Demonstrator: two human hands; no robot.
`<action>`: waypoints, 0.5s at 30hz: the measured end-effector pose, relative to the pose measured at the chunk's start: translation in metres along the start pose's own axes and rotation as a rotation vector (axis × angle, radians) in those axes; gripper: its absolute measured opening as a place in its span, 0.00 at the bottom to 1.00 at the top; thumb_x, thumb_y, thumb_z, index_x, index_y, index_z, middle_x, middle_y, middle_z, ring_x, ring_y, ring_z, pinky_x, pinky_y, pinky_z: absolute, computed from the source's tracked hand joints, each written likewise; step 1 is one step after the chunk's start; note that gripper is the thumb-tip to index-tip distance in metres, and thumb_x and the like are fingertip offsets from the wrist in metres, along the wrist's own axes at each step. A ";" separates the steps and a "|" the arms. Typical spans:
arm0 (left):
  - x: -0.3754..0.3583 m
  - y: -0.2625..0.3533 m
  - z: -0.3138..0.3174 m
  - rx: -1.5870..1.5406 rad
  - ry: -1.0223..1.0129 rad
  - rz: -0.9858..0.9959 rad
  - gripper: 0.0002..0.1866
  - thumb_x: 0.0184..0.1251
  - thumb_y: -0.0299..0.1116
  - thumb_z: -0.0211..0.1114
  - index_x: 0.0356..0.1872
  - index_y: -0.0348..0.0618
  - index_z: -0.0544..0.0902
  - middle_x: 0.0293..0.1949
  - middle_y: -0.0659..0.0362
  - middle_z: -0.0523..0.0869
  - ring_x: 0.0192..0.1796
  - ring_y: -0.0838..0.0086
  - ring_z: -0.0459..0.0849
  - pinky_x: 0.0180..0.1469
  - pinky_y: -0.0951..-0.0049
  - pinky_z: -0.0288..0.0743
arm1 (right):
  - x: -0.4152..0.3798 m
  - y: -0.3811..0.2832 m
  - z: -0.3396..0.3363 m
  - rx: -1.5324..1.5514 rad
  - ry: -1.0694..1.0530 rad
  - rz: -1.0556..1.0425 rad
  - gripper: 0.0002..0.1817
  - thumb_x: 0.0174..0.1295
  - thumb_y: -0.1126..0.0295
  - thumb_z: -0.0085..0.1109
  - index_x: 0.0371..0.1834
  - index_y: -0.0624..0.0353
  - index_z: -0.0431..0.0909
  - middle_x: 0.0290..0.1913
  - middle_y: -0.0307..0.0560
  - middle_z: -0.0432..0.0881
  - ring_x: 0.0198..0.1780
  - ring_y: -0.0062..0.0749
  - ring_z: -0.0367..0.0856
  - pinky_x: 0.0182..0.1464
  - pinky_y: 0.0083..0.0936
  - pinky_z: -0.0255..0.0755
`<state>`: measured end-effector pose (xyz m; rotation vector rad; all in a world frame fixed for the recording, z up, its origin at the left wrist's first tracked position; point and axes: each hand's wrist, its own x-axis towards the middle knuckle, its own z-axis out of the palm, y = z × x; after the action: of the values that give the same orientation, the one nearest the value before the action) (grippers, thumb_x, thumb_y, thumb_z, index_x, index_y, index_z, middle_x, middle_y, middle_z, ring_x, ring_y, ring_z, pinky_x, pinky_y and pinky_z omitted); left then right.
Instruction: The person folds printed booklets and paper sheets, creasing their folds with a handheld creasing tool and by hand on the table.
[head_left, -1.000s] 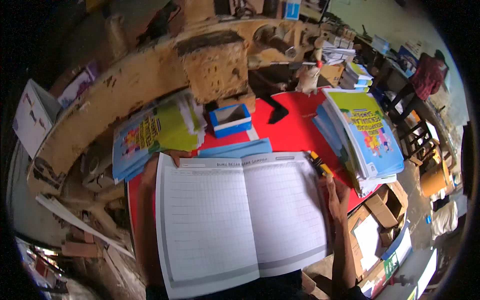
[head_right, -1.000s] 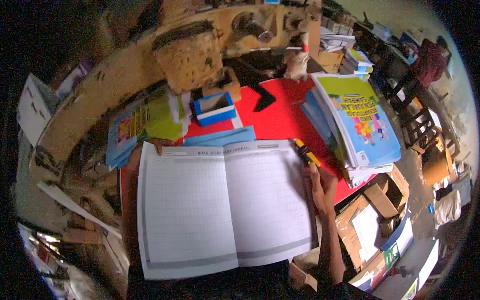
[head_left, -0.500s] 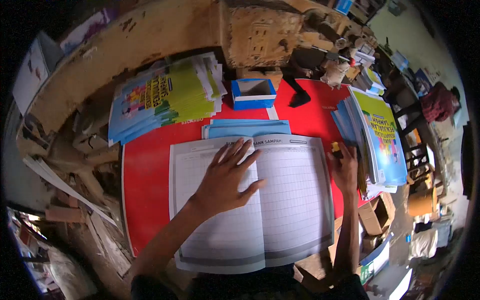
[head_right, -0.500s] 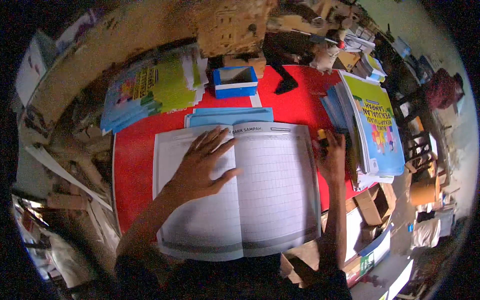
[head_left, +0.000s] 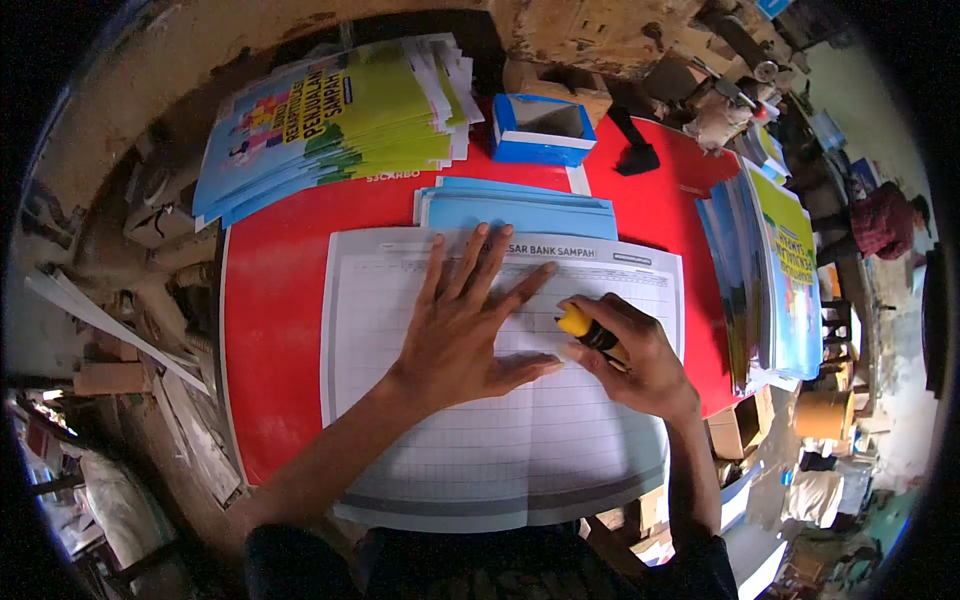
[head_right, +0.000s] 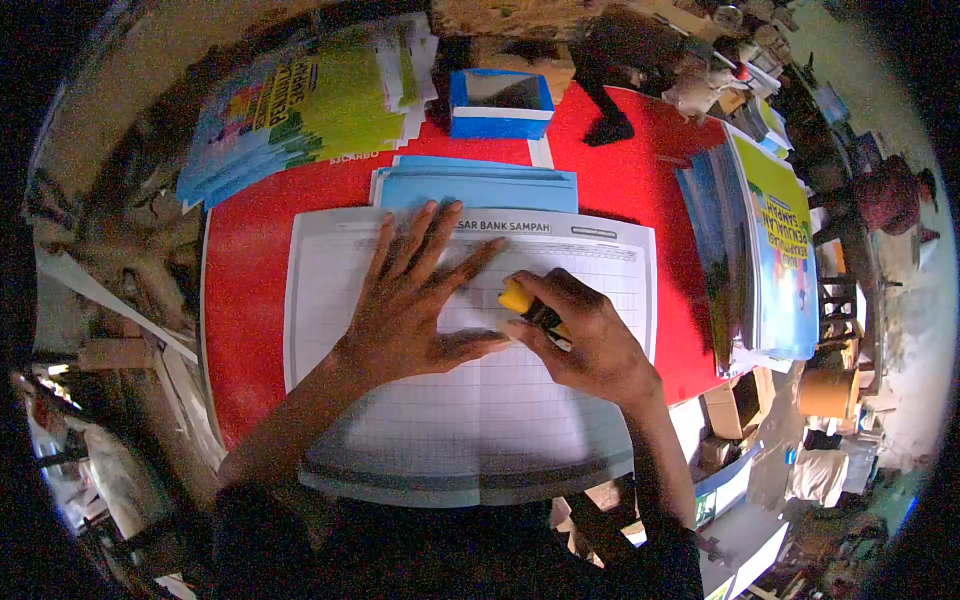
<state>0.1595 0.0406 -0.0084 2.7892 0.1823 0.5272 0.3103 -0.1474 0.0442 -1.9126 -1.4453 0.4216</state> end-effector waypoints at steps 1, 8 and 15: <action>-0.001 0.000 0.000 -0.006 0.000 -0.014 0.51 0.59 0.78 0.62 0.80 0.64 0.68 0.83 0.42 0.55 0.84 0.44 0.51 0.82 0.32 0.36 | 0.004 -0.003 -0.002 0.000 -0.015 0.000 0.25 0.60 0.70 0.76 0.60 0.62 0.80 0.44 0.56 0.84 0.44 0.50 0.88 0.46 0.37 0.83; -0.003 -0.002 0.005 -0.020 0.043 -0.014 0.51 0.59 0.79 0.60 0.80 0.63 0.69 0.82 0.43 0.57 0.84 0.44 0.51 0.82 0.32 0.36 | 0.016 -0.004 -0.002 -0.292 -0.115 -0.118 0.20 0.58 0.68 0.75 0.55 0.55 0.85 0.45 0.49 0.85 0.45 0.49 0.88 0.47 0.39 0.85; -0.005 -0.003 0.011 -0.082 0.101 -0.019 0.50 0.60 0.79 0.60 0.78 0.60 0.71 0.82 0.42 0.58 0.85 0.45 0.51 0.82 0.32 0.34 | 0.023 0.001 0.000 -0.305 -0.134 -0.122 0.21 0.55 0.69 0.77 0.53 0.54 0.85 0.44 0.46 0.84 0.43 0.46 0.88 0.45 0.38 0.84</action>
<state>0.1590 0.0400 -0.0207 2.6809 0.2042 0.6559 0.3180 -0.1258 0.0469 -2.0481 -1.7898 0.2889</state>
